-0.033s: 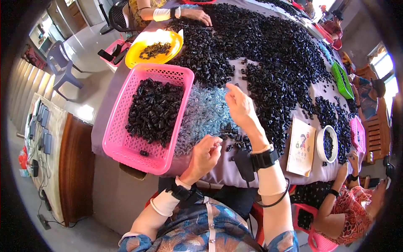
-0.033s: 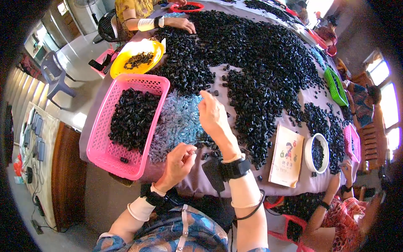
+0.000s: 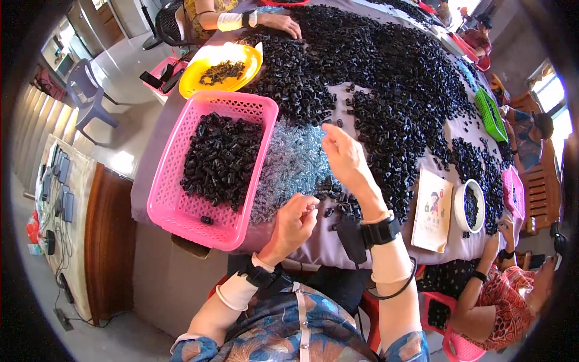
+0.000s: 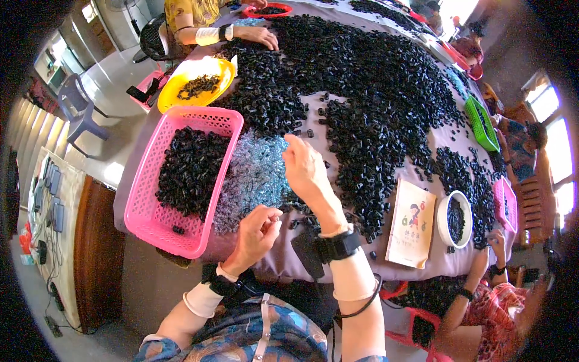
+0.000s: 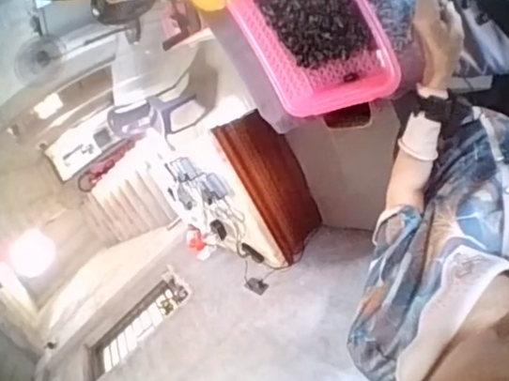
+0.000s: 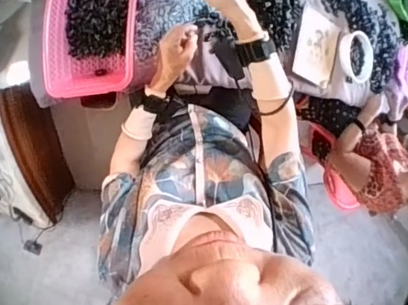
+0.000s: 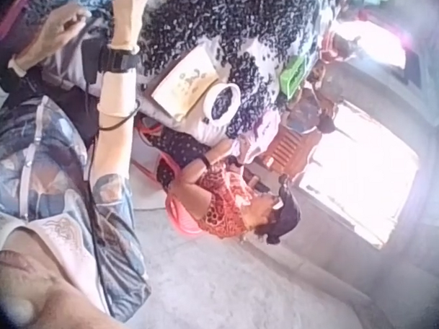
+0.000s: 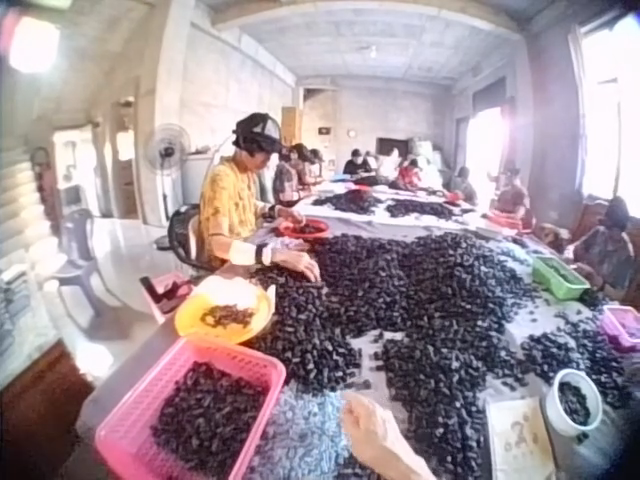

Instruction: Sorting small black plastic shoe components at a communal work table.

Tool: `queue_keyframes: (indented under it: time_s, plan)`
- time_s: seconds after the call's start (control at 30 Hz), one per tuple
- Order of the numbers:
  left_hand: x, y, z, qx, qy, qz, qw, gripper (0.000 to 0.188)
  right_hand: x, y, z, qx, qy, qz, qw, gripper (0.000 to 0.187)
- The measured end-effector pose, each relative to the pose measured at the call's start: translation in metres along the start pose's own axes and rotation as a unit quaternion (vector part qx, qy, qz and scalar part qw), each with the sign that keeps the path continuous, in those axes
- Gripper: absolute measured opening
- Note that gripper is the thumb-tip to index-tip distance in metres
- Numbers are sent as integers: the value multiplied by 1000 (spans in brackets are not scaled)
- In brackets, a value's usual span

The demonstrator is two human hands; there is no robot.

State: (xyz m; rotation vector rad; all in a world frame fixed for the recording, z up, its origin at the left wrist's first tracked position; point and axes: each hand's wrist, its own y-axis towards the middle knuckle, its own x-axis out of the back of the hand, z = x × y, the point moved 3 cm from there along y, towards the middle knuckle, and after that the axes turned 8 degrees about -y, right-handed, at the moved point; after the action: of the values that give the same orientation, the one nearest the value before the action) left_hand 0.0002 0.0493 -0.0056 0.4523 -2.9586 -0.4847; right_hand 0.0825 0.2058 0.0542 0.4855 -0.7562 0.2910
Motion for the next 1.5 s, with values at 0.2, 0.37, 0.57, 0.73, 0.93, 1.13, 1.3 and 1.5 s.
queue_keyframes:
  time_s: [0.2,0.37,0.57,0.73,0.93,1.13,1.3,1.5]
  plan:
    - [-3,-2,0,22,-11,-2,1000,18,51,-63,-20,-54,31,31,998,23]
    - [-1,-2,-1,26,-12,-12,1000,18,84,-109,-46,-114,-20,-7,993,18]
    - [1,1,-7,30,15,-6,999,16,88,-153,-27,-97,-43,-60,993,9]
    - [-1,1,-5,18,34,-4,999,15,69,-171,-17,-84,-43,-41,995,7]
    - [0,3,-7,-18,56,-8,998,15,71,-159,-28,-78,-58,-52,994,6]
    - [2,2,-8,-21,64,5,998,18,63,-125,-39,-54,-63,-47,995,8]
    - [1,3,-9,-12,50,3,999,19,43,-108,-40,-43,-112,-15,993,10]
    - [-1,2,-6,21,29,11,999,17,38,-107,-41,-32,-164,4,986,9]
